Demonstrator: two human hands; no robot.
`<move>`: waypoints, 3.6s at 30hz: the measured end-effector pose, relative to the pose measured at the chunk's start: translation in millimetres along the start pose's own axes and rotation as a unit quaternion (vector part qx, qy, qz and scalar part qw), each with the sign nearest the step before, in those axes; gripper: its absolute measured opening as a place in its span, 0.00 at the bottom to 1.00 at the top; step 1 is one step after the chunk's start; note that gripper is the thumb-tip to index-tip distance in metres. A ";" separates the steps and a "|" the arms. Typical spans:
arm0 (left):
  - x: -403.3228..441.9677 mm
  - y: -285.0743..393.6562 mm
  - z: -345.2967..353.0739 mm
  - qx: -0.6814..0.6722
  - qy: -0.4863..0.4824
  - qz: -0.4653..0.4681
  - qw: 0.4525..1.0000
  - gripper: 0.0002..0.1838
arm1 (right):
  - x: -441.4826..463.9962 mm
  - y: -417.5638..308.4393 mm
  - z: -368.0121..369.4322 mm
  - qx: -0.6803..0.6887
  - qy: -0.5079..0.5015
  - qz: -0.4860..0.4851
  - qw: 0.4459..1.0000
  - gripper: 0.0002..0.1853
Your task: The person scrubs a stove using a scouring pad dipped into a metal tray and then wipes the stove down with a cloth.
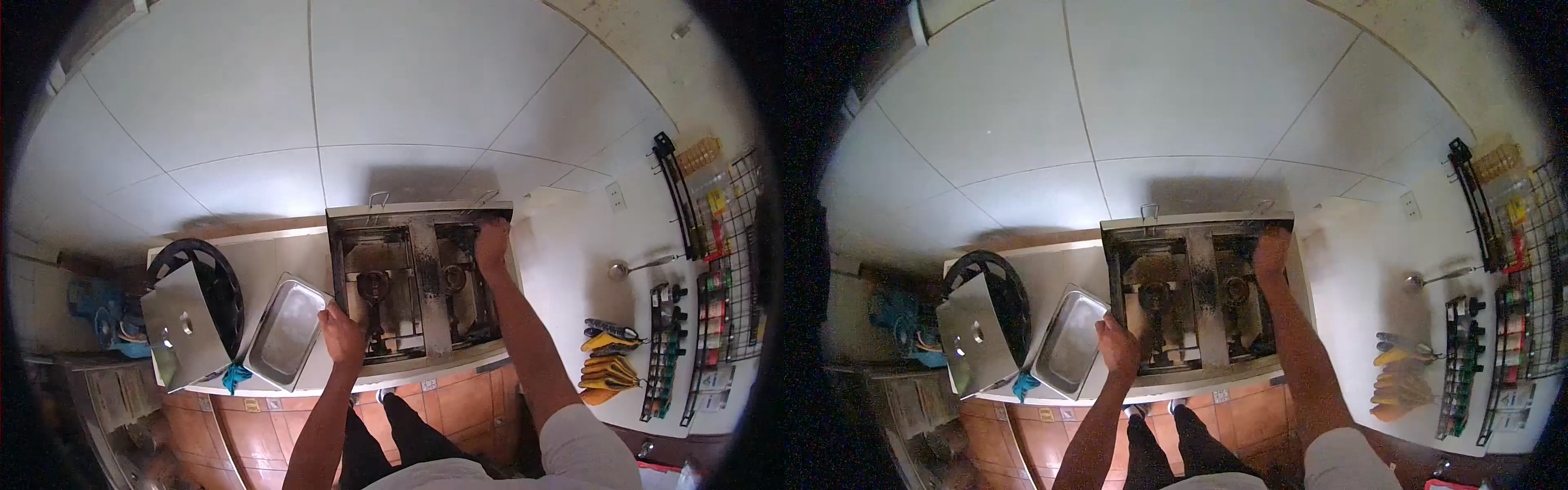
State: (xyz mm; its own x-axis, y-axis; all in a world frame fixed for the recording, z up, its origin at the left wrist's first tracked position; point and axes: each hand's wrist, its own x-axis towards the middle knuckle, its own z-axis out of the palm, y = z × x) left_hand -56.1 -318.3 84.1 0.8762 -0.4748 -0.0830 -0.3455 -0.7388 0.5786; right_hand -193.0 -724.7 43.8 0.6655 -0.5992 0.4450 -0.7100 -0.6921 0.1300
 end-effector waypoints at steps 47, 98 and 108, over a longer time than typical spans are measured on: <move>4.9 4.0 4.0 0.145 -0.073 0.034 0.986 0.17 | 1.8 -49.0 0.7 0.124 0.094 0.087 0.984 0.09; 8.5 -21.2 29.9 0.056 -0.029 0.078 0.995 0.21 | 20.1 -257.0 -62.1 0.173 0.015 -0.019 0.985 0.14; 8.0 -2.2 5.3 -0.011 0.002 0.010 1.000 0.21 | -3.5 -185.9 -94.7 0.227 -0.002 0.121 0.966 0.10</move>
State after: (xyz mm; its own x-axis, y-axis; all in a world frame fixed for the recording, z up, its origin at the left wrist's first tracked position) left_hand -50.1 -323.0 77.9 0.8705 -0.4875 -0.0671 -0.3560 -0.7180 0.5981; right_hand -85.2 -555.8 102.0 0.4934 -0.7669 0.4104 -0.6723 -0.6356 -0.3795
